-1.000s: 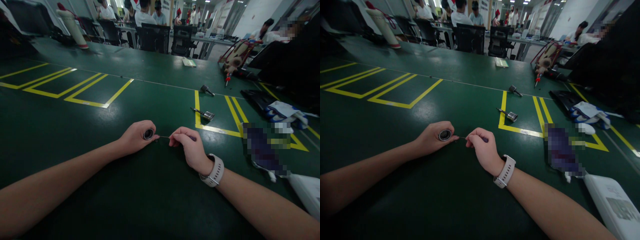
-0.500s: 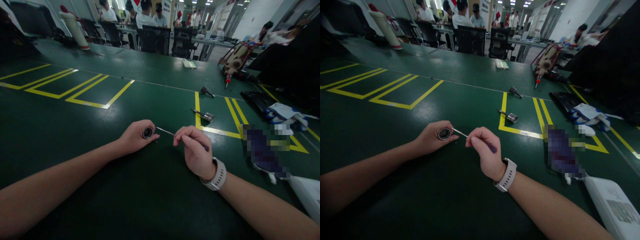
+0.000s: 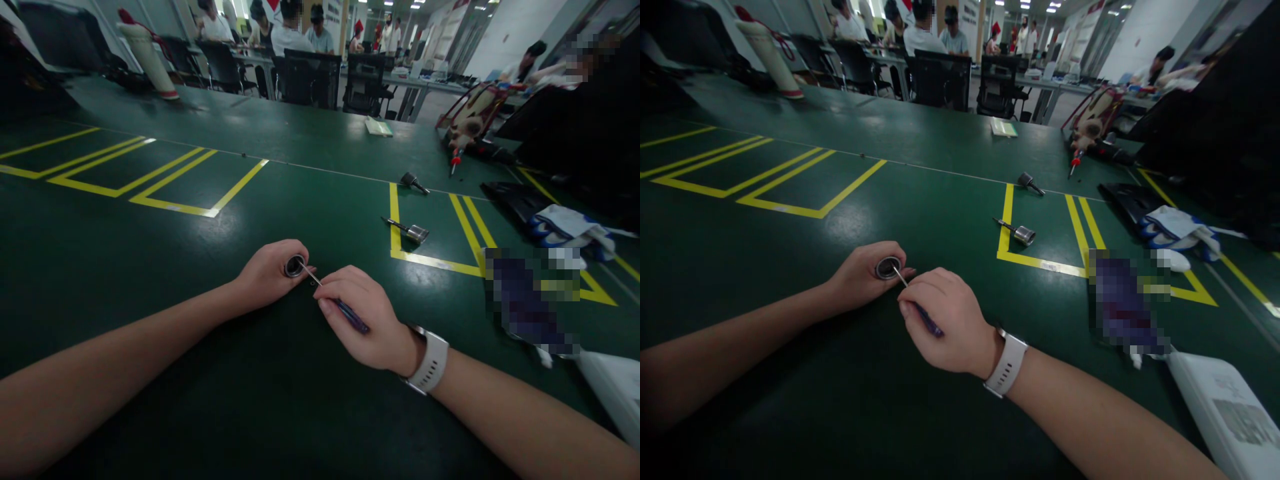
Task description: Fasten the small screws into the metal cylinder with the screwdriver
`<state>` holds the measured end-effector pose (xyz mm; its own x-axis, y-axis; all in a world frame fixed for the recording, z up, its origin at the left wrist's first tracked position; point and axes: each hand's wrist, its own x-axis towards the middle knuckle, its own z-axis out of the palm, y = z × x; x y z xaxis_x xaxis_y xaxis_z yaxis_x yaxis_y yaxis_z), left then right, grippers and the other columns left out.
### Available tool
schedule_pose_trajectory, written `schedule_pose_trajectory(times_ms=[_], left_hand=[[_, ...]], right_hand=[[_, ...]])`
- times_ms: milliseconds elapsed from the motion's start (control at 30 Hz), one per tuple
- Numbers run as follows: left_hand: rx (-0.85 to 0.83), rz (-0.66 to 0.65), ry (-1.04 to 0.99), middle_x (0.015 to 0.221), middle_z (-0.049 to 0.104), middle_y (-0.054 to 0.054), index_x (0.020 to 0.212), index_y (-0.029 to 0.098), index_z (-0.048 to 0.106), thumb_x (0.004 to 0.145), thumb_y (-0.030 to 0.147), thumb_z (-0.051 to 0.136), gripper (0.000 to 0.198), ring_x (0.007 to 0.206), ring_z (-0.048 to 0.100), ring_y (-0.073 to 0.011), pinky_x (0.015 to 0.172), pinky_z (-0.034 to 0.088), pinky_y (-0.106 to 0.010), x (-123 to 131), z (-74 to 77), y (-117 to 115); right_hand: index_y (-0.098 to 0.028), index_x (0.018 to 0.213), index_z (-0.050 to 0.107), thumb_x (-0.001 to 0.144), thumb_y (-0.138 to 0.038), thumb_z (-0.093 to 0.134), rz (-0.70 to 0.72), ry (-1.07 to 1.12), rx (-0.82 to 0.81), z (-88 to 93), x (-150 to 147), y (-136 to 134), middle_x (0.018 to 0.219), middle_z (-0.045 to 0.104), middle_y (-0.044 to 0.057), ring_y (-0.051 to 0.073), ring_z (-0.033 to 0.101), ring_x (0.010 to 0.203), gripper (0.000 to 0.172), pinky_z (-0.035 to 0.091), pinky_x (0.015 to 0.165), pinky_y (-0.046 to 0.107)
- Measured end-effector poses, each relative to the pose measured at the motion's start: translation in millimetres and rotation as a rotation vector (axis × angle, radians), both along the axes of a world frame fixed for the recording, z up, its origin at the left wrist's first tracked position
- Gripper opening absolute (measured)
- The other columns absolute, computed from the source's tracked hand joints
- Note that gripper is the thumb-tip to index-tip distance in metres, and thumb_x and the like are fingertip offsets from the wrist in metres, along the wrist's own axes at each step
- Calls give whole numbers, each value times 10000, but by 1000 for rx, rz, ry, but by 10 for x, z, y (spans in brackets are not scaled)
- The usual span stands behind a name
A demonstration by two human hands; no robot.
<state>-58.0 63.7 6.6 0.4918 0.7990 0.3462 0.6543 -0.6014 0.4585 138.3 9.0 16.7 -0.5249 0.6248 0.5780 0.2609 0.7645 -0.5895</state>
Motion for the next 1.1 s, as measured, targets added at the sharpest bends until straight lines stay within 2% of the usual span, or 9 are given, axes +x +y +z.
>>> schedule_pose_trajectory(times_ms=[200, 367, 600, 700, 867, 1000, 1100], left_hand=[[-10, -11, 27, 644, 510, 27, 683, 168, 498, 787, 263, 571, 159, 587, 478, -102, 534, 355, -221, 4, 9, -12], [3, -23, 41, 649, 512, 24, 693, 172, 495, 790, 250, 556, 139, 599, 488, -108, 540, 362, -228, 0, 3, -11], [1, 10, 52, 675, 514, 19, 704, 179, 477, 798, 231, 541, 125, 623, 497, -113, 558, 370, -235, 6, 24, -20], [17, 14, 57, 685, 520, 13, 709, 178, 475, 795, 202, 527, 103, 631, 500, -116, 565, 375, -239, 4, 38, -20], [32, -18, 128, 701, 535, 3, 736, 174, 495, 788, 166, 504, 53, 649, 511, -125, 584, 386, -247, -13, 32, -17], [63, -57, 210, 716, 551, -17, 742, 165, 518, 768, 133, 496, 46, 671, 523, -145, 600, 395, -262, -9, 49, -26], [116, -83, 255, 698, 546, -20, 717, 166, 516, 743, 109, 494, 66, 663, 514, -154, 594, 385, -269, 2, 76, -45]], right_hand=[[-147, 913, 587, 855, -126, 486, 14, -69, 2, 6, -2, 12, 875, 647, 78, 173, 579, 836, 119, 479, 760, 340], [-146, 922, 602, 862, -141, 485, -35, -135, -4, 13, -34, 14, 945, 649, 88, 188, 572, 885, 132, 467, 781, 359], [-171, 872, 599, 866, -138, 480, -8, 58, -153, 8, -29, 41, 860, 654, 59, 164, 602, 829, 123, 487, 781, 347], [-165, 882, 596, 863, -136, 475, -16, 57, -104, 1, -24, 34, 856, 652, 66, 169, 597, 820, 127, 484, 768, 349], [-153, 909, 598, 857, -146, 472, 17, -74, 24, 2, -20, -5, 909, 648, 88, 181, 578, 840, 136, 472, 744, 350], [-147, 908, 609, 850, -137, 471, -60, -138, 2, 23, -35, -28, 911, 650, 94, 194, 571, 843, 150, 455, 753, 367], [-159, 866, 619, 839, -132, 487, -59, -55, -88, 48, -40, -23, 880, 660, 77, 186, 585, 815, 138, 457, 754, 365]])
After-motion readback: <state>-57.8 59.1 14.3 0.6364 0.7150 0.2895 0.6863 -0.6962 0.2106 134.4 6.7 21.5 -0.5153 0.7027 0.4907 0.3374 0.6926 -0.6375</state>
